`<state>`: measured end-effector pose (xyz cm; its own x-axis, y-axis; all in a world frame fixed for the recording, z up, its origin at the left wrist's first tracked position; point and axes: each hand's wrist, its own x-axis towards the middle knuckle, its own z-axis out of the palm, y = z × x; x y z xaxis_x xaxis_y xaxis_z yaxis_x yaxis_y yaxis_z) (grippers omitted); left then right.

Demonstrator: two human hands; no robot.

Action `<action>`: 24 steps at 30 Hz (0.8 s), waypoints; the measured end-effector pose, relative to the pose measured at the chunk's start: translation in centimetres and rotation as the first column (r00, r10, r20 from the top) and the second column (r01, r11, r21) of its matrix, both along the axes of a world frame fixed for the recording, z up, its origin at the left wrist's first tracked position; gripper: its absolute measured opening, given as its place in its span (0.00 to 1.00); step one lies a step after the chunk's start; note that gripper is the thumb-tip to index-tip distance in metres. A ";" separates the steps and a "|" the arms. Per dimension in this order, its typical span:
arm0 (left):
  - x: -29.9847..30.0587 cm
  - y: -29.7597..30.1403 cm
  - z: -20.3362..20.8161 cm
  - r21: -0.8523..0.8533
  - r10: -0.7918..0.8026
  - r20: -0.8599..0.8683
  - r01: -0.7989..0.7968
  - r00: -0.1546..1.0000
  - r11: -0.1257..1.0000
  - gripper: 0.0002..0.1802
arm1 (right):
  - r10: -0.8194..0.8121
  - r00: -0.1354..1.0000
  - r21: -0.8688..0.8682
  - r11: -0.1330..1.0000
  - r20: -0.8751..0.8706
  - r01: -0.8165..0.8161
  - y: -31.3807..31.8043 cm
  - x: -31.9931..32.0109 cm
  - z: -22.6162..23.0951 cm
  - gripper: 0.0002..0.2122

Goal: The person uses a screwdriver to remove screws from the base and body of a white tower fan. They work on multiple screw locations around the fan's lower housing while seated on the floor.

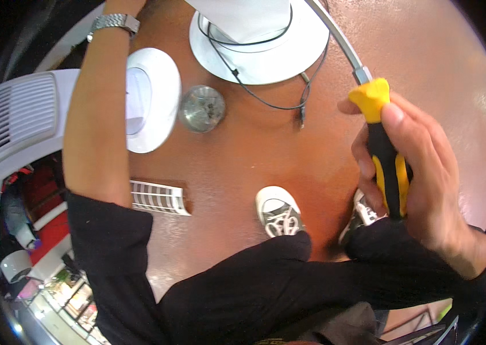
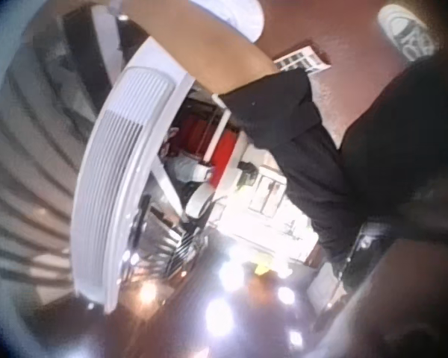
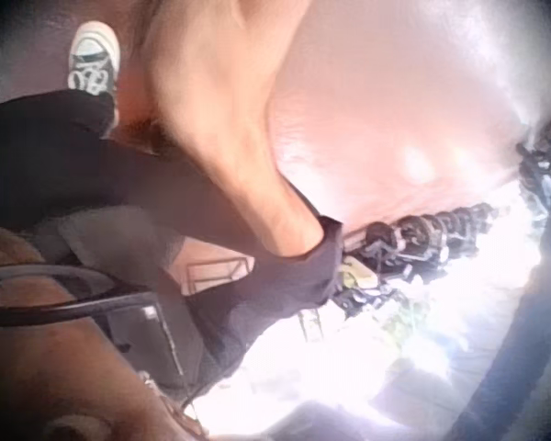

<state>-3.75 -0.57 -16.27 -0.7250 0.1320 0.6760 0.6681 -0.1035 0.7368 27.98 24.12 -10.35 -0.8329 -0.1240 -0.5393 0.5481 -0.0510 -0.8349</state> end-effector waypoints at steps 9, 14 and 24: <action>0.5 0.7 0.3 -0.032 0.002 0.119 0.002 0.993 0.999 0.49 | -0.233 0.972 -0.234 0.947 -0.029 0.220 -0.6 2.5 -3.5 0.21; -0.8 -2.0 -0.2 -0.252 0.108 0.113 -0.077 0.988 0.965 0.63 | -0.279 0.959 -0.317 0.907 0.045 0.278 -1.3 3.4 -5.5 0.22; 1.2 -0.2 0.3 -0.275 0.074 0.124 -0.037 0.990 0.961 0.61 | -0.263 0.962 -0.245 0.931 0.067 0.272 -1.0 3.4 -8.1 0.24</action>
<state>-2.53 -0.78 -15.92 -0.8167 0.2543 0.5179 0.5620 0.1468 0.8140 31.43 23.17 -18.50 -0.8365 -0.0331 -0.5470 0.5119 -0.4037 -0.7583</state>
